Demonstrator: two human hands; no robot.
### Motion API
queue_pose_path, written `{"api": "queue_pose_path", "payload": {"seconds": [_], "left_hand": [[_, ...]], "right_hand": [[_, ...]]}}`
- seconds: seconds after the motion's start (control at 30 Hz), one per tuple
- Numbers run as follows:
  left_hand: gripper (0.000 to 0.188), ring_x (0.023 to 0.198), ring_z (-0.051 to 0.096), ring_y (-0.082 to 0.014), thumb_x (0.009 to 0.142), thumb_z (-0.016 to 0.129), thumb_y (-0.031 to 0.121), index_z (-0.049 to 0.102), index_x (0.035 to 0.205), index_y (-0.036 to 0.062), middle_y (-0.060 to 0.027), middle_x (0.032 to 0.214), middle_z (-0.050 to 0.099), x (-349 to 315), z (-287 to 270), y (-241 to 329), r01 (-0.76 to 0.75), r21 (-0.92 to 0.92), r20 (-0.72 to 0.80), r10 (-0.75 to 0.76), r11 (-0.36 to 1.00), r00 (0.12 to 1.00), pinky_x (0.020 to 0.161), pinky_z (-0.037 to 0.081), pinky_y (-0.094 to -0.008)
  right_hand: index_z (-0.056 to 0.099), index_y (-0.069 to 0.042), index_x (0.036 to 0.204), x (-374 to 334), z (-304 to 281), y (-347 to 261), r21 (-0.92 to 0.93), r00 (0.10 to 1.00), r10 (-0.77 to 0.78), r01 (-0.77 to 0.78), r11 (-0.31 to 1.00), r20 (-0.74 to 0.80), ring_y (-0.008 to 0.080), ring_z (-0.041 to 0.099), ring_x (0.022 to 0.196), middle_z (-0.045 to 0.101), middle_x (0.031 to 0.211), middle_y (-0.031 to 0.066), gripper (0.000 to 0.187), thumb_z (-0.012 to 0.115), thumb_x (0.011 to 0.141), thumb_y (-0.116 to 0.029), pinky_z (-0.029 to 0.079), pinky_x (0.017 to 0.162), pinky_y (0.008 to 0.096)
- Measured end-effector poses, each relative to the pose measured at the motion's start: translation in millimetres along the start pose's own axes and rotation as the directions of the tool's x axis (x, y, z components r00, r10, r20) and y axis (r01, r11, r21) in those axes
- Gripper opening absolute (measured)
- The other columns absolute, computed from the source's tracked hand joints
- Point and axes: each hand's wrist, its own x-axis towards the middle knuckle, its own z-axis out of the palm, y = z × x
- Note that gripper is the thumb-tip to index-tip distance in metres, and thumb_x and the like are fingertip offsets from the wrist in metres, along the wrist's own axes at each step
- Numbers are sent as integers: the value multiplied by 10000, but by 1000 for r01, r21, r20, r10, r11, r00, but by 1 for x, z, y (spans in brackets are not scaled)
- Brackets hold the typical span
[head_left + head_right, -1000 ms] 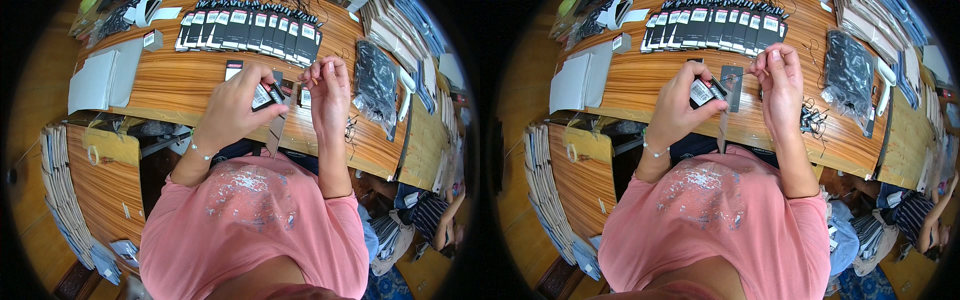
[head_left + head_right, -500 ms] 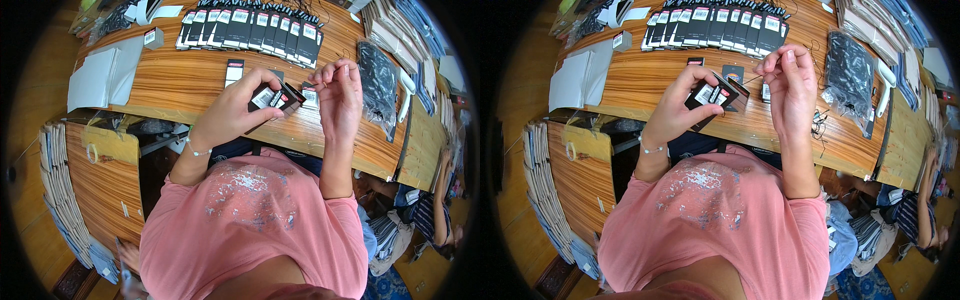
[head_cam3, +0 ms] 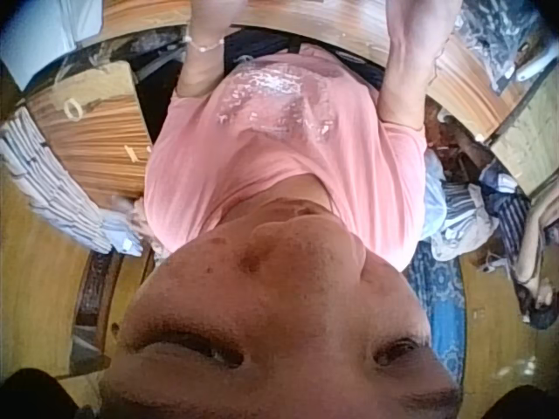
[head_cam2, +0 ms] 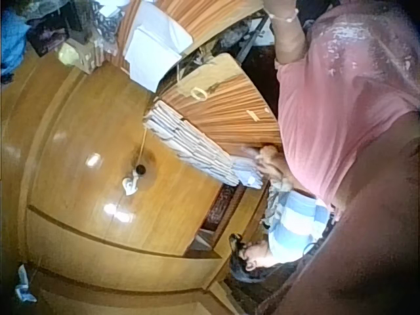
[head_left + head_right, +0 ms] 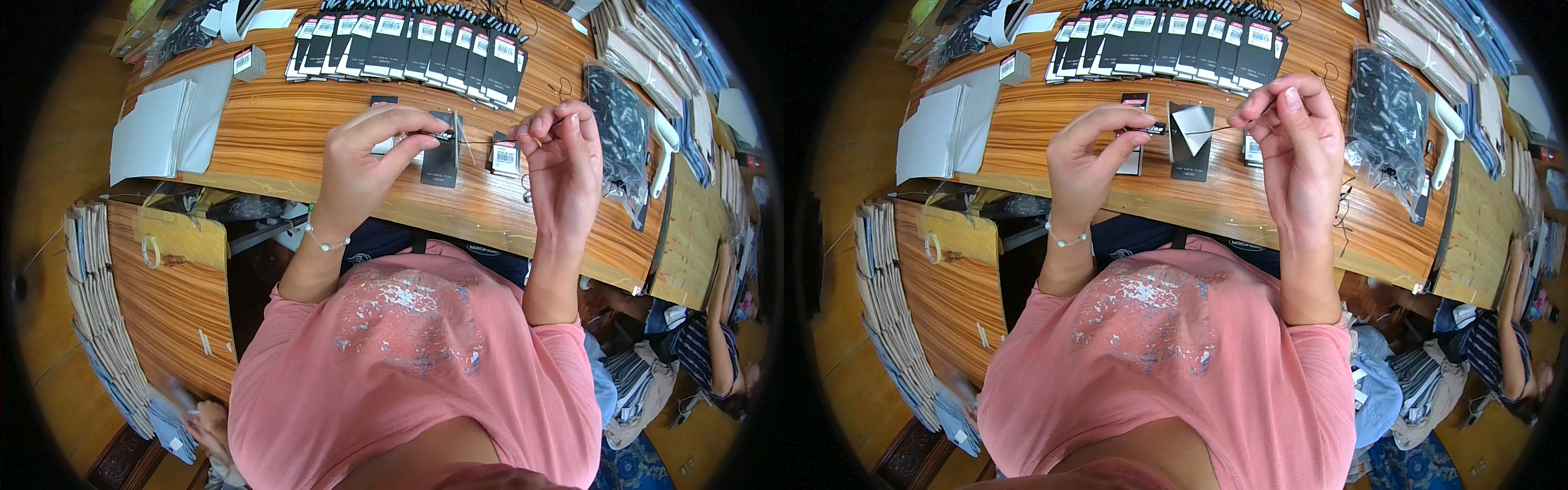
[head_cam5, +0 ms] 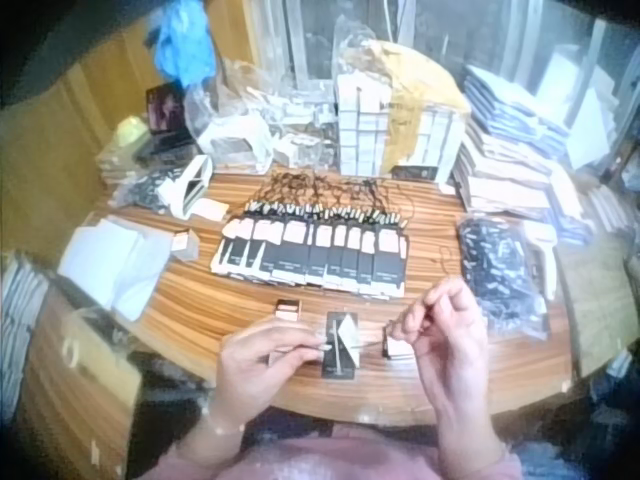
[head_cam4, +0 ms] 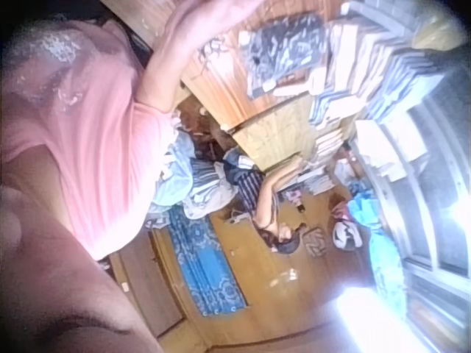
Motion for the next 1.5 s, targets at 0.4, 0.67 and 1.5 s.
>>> {"api": "queue_pose_path", "payload": {"seconds": [0.4, 0.67, 1.5], "left_hand": [[215, 851, 615, -163, 782, 586, -85, 562, 995, -68, -137, 924, 619, -2, 3, 16, 210, -413, 23, -220, 886, 975, 764, 492, -240], [160, 901, 601, -150, 840, 538, -40, 535, 999, -49, -120, 995, 606, -2, 7, 17, 290, -528, 124, -265, 798, 956, 789, 483, -238], [157, 896, 595, -139, 858, 533, -8, 558, 1006, -57, -112, 963, 612, -1, 9, 2, 302, -558, 179, -243, 773, 953, 790, 480, -234]], "right_hand": [[560, 42, 948, -12, 19, 6, -337, 998, 43, -25, 941, 47, 141, 612, 733, 614, 779, 92, 140, 591, 814, 19, 498, 690, 235], [554, 51, 906, -17, 23, 7, -500, 991, 12, 56, 864, 132, 135, 610, 778, 587, 873, 84, 125, 586, 785, 66, 486, 708, 235], [528, 15, 859, -11, 20, 9, -565, 987, 116, -31, 825, 114, 68, 547, 745, 534, 832, 25, 142, 608, 746, 46, 427, 711, 198]]}}
